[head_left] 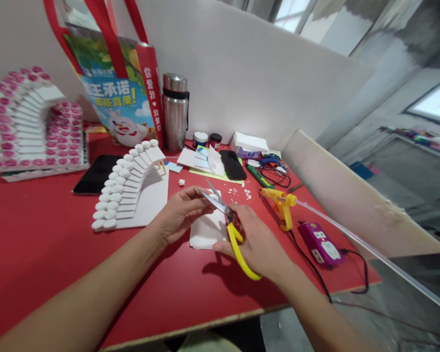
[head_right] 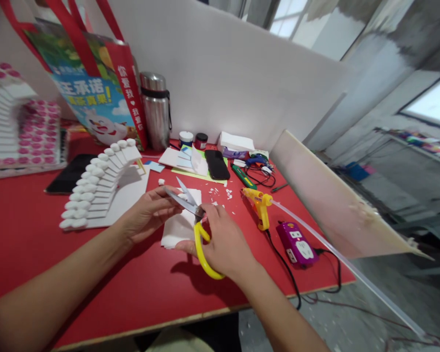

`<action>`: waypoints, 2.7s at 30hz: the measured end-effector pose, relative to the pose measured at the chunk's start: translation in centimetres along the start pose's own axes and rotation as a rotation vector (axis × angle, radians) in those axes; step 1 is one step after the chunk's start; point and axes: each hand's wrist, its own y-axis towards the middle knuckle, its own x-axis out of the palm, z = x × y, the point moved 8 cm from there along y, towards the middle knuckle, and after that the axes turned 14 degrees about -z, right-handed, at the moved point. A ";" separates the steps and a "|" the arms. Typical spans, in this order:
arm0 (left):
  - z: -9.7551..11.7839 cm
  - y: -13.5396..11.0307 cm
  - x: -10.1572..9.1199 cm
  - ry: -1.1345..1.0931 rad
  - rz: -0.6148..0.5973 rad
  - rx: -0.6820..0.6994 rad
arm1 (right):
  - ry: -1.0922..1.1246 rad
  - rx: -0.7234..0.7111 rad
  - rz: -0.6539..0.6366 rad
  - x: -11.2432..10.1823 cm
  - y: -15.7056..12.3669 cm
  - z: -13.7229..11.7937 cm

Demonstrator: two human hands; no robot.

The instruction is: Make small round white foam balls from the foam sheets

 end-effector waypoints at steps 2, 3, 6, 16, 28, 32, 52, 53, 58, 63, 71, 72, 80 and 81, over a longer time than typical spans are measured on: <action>0.0 0.0 0.0 0.006 -0.002 0.005 | -0.016 0.027 0.009 0.0 0.1 0.1; 0.0 0.0 0.0 0.010 -0.003 0.007 | -0.020 0.036 0.011 0.0 0.1 0.1; 0.0 0.0 -0.1 0.017 -0.005 0.006 | -0.017 0.029 0.011 0.1 0.2 0.0; 0.1 0.2 -0.3 0.037 -0.025 0.014 | -0.027 0.031 0.051 0.0 0.1 -0.3; 0.1 0.0 -0.2 0.015 -0.022 0.013 | -0.045 -0.085 0.199 0.4 -0.1 0.0; -0.3 0.1 -0.4 0.014 -0.044 -0.003 | -0.042 -0.097 0.216 0.5 -0.5 0.1; -1.5 -0.1 -0.4 -0.108 -0.010 -0.128 | 0.243 0.169 0.241 -0.5 -1.7 3.4; -1.4 -0.1 -0.4 -0.119 -0.003 -0.125 | 0.208 0.191 0.264 -1.0 -1.8 3.9; -1.0 -0.3 -0.2 -0.149 0.002 -0.108 | -0.006 0.261 0.291 -2.7 -2.0 5.2; -1.0 0.0 -0.3 -0.095 -0.032 -0.100 | 0.121 0.201 0.296 -2.6 -2.6 5.0; -0.3 0.1 -0.1 -0.045 -0.088 -0.058 | 0.190 0.122 0.286 -2.4 -2.5 3.7; -0.2 0.0 -0.2 -0.060 -0.072 -0.049 | 0.191 0.115 0.282 -2.3 -2.5 3.7; -0.9 -0.1 -0.2 -0.156 -0.029 -0.083 | 0.065 -0.113 0.170 -1.5 -2.4 0.9; -0.9 0.0 -0.1 -0.161 -0.040 -0.080 | 0.023 -0.125 0.161 -1.4 -2.3 0.6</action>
